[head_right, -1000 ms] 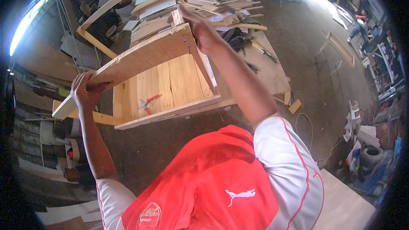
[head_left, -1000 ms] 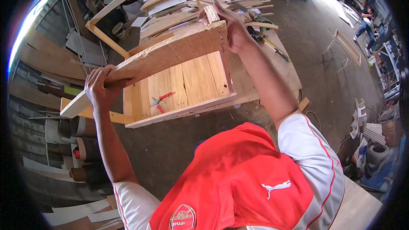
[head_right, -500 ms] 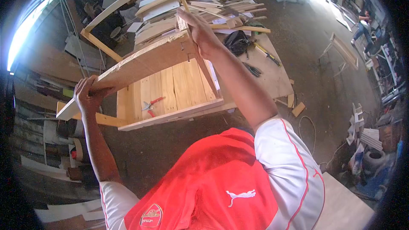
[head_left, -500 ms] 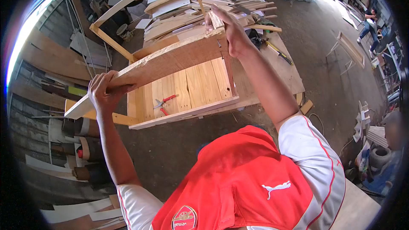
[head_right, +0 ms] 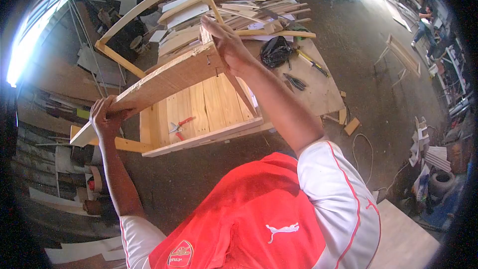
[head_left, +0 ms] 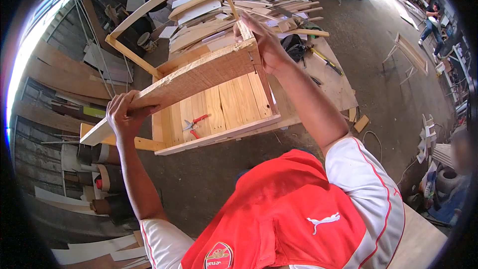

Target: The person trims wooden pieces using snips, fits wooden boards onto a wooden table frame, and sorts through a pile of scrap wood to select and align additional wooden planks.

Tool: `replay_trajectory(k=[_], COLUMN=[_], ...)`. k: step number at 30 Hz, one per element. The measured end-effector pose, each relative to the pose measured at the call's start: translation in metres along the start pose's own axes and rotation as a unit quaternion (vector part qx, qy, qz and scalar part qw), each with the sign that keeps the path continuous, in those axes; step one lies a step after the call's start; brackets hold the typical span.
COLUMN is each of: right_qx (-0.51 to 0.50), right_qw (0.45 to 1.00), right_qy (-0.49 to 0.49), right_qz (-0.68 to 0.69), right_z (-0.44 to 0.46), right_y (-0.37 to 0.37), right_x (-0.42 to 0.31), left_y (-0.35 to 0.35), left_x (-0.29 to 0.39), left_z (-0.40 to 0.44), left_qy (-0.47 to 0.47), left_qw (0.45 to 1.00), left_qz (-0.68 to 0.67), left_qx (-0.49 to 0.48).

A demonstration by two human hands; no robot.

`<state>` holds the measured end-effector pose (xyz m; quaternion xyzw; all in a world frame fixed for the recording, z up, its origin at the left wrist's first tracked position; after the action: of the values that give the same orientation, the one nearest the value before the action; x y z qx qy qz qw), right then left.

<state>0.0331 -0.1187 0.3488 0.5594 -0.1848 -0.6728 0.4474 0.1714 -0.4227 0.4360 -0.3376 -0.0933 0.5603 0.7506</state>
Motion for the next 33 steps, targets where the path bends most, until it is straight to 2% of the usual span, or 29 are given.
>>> replay_trajectory(k=[21,33], right_qx=[-0.042,0.012], right_qw=[0.996,0.995], right_qy=[-0.028,-0.016], right_qz=[-0.075,-0.1], right_z=[0.011,0.008], right_y=[-0.01,-0.019], right_x=[0.01,0.014], left_y=[0.001,0.003], left_x=[-0.001,-0.005], left_z=[-0.002,-0.006], left_qy=[0.009,0.003], left_qw=[1.0,1.0], left_qz=[0.0,0.017], left_qx=[0.005,-0.004])
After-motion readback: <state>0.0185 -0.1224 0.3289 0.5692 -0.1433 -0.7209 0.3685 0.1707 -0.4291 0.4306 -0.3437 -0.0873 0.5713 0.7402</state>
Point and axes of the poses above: each hand's wrist, its own z-axis towards the middle knuckle, its own y-axis out of the palm, x = y × z, the point moved 9 cm from there along z, towards the middle knuckle, and after that the axes turned 11 degrees about z, right-handed, at the moved point
